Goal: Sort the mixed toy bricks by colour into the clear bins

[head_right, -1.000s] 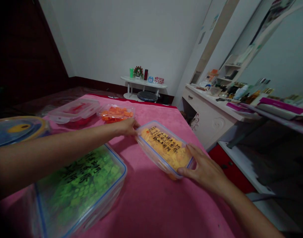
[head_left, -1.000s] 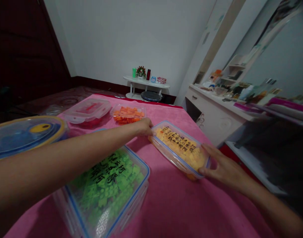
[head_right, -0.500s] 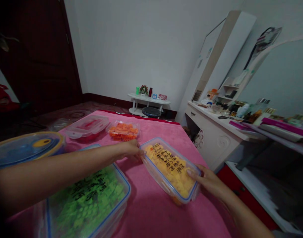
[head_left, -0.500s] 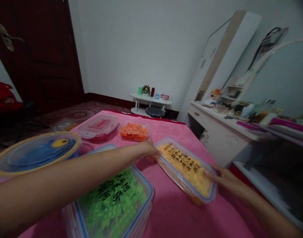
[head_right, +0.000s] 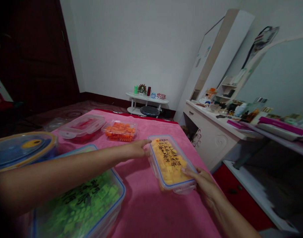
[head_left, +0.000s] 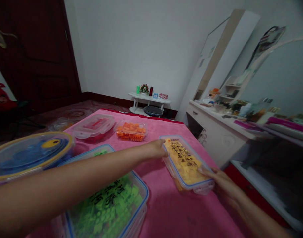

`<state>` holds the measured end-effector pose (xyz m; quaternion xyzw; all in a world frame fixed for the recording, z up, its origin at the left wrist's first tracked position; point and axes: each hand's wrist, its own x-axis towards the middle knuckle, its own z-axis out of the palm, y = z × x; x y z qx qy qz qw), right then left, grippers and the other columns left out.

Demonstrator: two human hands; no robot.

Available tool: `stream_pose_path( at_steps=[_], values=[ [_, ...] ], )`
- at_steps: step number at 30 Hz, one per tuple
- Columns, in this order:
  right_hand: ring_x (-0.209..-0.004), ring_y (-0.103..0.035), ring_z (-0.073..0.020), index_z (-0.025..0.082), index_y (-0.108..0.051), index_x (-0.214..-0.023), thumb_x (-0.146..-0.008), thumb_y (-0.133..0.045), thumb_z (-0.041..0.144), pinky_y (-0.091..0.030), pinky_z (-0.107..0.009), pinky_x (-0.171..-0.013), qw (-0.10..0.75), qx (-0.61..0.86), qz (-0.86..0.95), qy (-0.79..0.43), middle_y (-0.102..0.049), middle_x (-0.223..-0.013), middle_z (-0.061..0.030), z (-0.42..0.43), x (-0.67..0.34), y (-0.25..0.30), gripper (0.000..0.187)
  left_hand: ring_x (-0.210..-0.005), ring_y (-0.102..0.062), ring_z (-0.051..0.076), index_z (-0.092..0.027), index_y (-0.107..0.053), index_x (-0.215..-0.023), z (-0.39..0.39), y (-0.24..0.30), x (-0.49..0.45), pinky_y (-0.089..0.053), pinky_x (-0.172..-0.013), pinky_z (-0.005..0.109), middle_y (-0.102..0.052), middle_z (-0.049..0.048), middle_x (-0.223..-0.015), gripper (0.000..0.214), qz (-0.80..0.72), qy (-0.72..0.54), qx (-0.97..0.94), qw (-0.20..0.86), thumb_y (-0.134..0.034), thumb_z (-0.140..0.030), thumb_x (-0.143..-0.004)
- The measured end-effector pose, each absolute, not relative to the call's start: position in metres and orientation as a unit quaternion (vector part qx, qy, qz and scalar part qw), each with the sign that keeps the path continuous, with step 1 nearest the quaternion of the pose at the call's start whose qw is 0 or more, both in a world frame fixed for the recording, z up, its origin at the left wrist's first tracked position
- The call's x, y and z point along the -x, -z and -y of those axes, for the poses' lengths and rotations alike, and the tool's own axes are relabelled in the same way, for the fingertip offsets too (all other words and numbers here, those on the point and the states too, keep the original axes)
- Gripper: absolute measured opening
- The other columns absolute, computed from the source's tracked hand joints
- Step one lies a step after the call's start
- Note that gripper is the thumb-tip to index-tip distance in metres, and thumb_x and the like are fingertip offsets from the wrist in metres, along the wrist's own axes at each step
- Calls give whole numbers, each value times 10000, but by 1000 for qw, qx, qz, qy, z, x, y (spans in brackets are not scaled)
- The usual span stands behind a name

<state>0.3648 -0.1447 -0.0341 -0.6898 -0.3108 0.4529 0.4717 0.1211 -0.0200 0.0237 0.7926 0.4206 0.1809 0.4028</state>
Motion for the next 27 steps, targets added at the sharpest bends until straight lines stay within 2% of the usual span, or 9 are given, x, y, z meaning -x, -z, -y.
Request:
stream_pose_path(
  at_steps=[3,5,7,9,11,14,18,22,27],
  values=[
    [-844,-695,-283,134,-637,-1054,-661,-723,473,-566,-360,-734,464,720,345,-383,-713,-966,-153,136,-372,36,526,-1153,-569,250,-287,-633,-1179,59,-35,-71,-479,-938,303,-611,36,-1261,428,-295,-164,-873,351,-675,-261,-754],
    [-984,-653,-324,120,-553,-1222,-659,-690,537,-547,-411,-806,440,763,392,-267,-654,-1120,-195,134,-375,37,714,-1203,-533,213,-341,-602,-1209,89,-38,-32,-440,-997,299,-563,7,-1324,371,-227,-182,-912,288,-584,-327,-839],
    [-1152,-551,-365,126,-429,-1360,-634,-675,584,-482,-482,-921,385,777,484,-118,-534,-1300,-214,138,-372,40,893,-1219,-517,217,-312,-546,-1277,113,-34,7,-444,-1002,324,-542,32,-1347,423,-175,-207,-937,219,-556,-334,-855],
    [-1280,-412,-392,171,-358,-1419,-589,-689,608,-380,-539,-1019,299,735,609,12,-399,-1432,-185,149,-364,46,995,-1222,-515,224,-319,-525,-1296,129,-24,42,-433,-1021,361,-557,20,-1330,438,-132,-218,-956,143,-548,-327,-858],
    [-1329,-327,-405,233,-375,-1414,-577,-701,610,-317,-571,-1050,210,675,701,101,-330,-1484,-144,159,-354,55,974,-1210,-526,212,-344,-497,-1317,137,-9,72,-422,-1037,387,-596,-6,-1278,442,-137,-226,-962,71,-517,-297,-878],
    [-1333,-322,-396,273,-419,-1385,-705,-625,565,-328,-582,-1019,144,630,741,183,-362,-1467,-128,163,-344,66,767,-1210,-528,198,-391,-471,-1321,134,11,108,-374,-1073,451,-608,-34,-1261,455,-143,-229,-963,-28,-501,-253,-888],
    [-1319,-346,-378,271,-399,-1397,-780,-555,537,-350,-564,-983,115,624,743,212,-408,-1436,-129,133,-348,69,690,-1288,-447,225,-290,-485,-1334,114,23,128,-342,-1093,437,-536,41,-1354,464,-135,-203,-961,-133,-511,-226,-875],
    [-1301,-373,-361,282,-389,-1403,-793,-565,503,-357,-536,-972,92,644,729,214,-396,-1444,-127,90,-358,62,672,-1315,-406,226,-251,-465,-1358,103,30,122,-374,-1079,384,-490,69,-1394,491,-161,-188,-957,-150,-487,-170,-874],
    [-1266,-402,-357,301,-410,-1385,-781,-601,429,-351,-534,-956,96,665,708,216,-434,-1413,-121,47,-370,62,646,-1292,-414,248,-252,-442,-1374,110,41,86,-417,-1035,427,-503,83,-1372,528,-194,-213,-945,-156,-464,-106,-867]
  ],
)
